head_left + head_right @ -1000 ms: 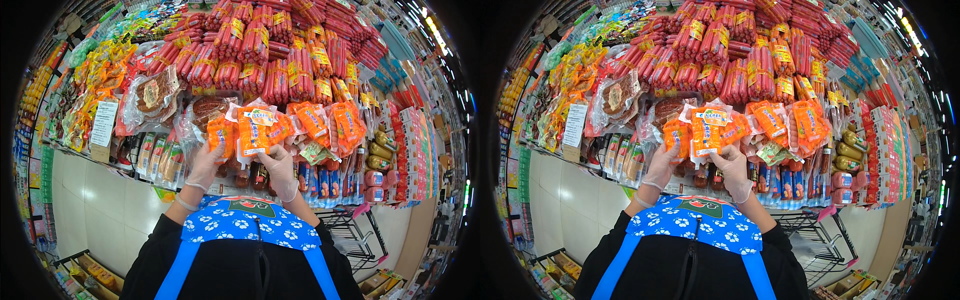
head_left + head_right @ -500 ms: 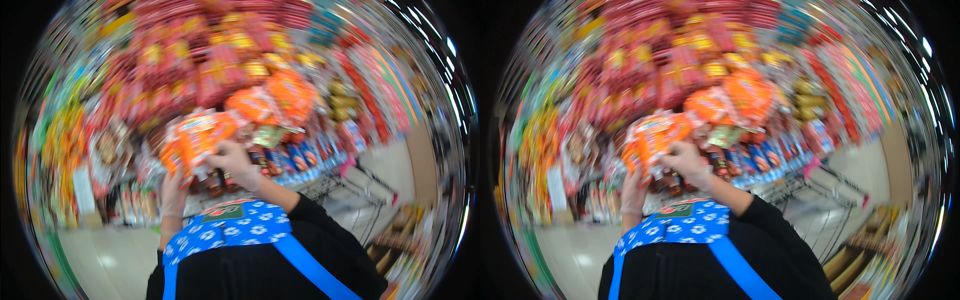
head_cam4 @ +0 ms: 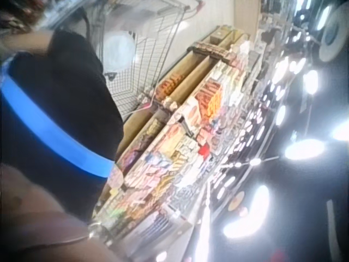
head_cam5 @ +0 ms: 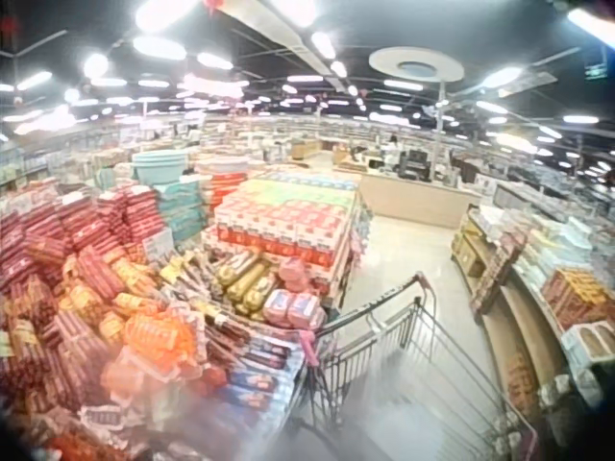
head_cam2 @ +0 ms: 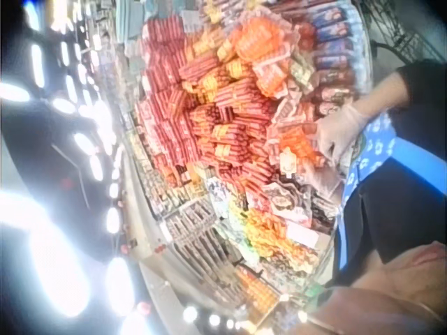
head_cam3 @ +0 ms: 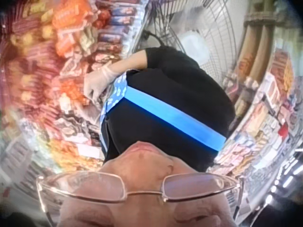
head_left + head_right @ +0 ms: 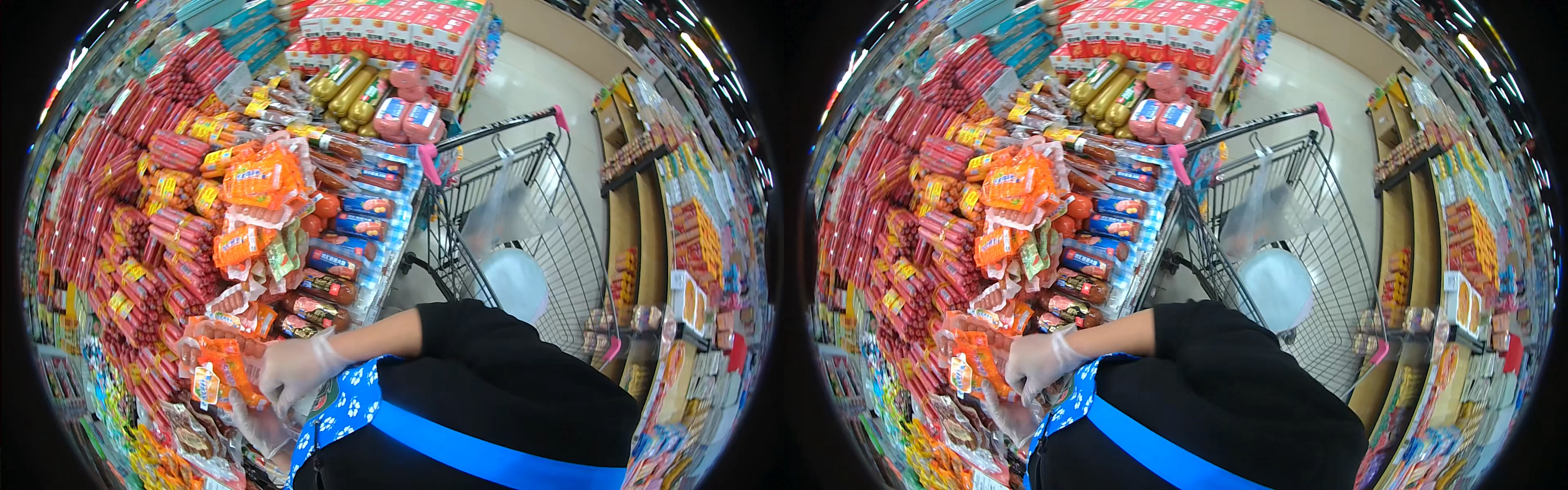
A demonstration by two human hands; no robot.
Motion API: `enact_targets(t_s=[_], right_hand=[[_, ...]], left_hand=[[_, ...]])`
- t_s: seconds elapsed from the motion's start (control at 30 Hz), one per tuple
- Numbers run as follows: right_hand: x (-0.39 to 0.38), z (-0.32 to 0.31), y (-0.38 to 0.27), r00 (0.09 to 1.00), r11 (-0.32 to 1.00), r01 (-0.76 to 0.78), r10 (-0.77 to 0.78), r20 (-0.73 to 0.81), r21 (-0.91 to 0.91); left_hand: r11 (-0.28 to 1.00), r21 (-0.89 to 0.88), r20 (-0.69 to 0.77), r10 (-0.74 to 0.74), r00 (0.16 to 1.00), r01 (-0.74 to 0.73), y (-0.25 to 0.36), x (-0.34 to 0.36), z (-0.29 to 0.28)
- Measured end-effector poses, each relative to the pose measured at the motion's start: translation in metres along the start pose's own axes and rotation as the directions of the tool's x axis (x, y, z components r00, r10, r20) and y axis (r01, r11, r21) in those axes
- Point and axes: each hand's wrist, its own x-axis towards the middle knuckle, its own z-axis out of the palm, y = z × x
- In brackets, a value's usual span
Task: The person shops in a supermarket, pushing a cart and consulting a handwritten list. They pick up packaged snacks and sausages from shelves, inspect labels, and place selected items into the cart.
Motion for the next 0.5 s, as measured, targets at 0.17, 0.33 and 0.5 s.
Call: enact_targets(t_s=[0.17,0.33,0.5], right_hand=[[-0.054,-0.051,-0.041,0.726,0.909,-0.107,0.348,-0.594,0.402],[-0.074,-0.045,-0.029,0.825,0.810,-0.009,0.338,-0.453,0.587],[-0.107,-0.029,-0.023,0.903,0.563,-0.251,0.430,-0.020,0.788]], left_hand=[[0.992,-0.003,0.287,0.124,0.950,-0.129,0.010,0.004,0.023],[0.996,0.091,0.440,-0.018,0.898,-0.025,-0.010,0.000,0.046],[0.959,0.284,0.481,-0.147,0.864,0.005,-0.003,-0.023,0.077]])
